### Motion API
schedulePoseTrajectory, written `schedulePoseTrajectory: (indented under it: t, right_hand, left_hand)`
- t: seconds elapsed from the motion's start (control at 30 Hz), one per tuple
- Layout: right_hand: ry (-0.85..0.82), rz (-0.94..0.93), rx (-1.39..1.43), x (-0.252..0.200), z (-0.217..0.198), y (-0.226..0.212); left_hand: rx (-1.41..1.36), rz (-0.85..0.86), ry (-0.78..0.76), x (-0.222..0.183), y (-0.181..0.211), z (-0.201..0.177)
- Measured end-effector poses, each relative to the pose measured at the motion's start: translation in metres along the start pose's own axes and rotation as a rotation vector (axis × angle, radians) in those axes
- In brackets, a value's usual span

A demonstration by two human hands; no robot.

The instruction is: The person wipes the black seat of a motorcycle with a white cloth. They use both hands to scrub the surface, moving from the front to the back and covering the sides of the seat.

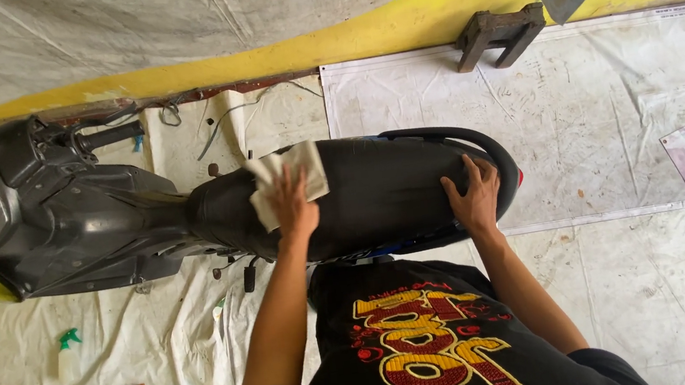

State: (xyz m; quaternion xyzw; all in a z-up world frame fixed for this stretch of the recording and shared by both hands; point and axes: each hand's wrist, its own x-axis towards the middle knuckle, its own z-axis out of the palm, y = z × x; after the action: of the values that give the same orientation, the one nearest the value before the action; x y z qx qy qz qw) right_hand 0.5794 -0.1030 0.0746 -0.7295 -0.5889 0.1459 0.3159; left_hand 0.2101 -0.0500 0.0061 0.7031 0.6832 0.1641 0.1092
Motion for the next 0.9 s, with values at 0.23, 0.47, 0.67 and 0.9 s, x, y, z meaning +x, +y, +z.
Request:
schedulePoseTrajectory:
  t: [0.23,0.47,0.67,0.9]
  right_hand:
    - [-0.056,0.265,0.223,0.023,-0.014,-0.006]
    - [-0.125,0.365,0.278,0.027,-0.014,0.000]
    - [-0.125,0.144,0.149,0.018,-0.015,0.009]
    - [0.121,0.154,0.197,-0.040,-0.051,0.014]
  left_hand:
    - [-0.042,-0.203,0.061,0.009,0.068,0.011]
    - [-0.160,0.307,-0.235,-0.045,0.131,-0.019]
    - [-0.119,0.072,-0.227,-0.032,0.078,-0.026]
    - [-0.101,-0.285,-0.196,0.042,0.023,0.003]
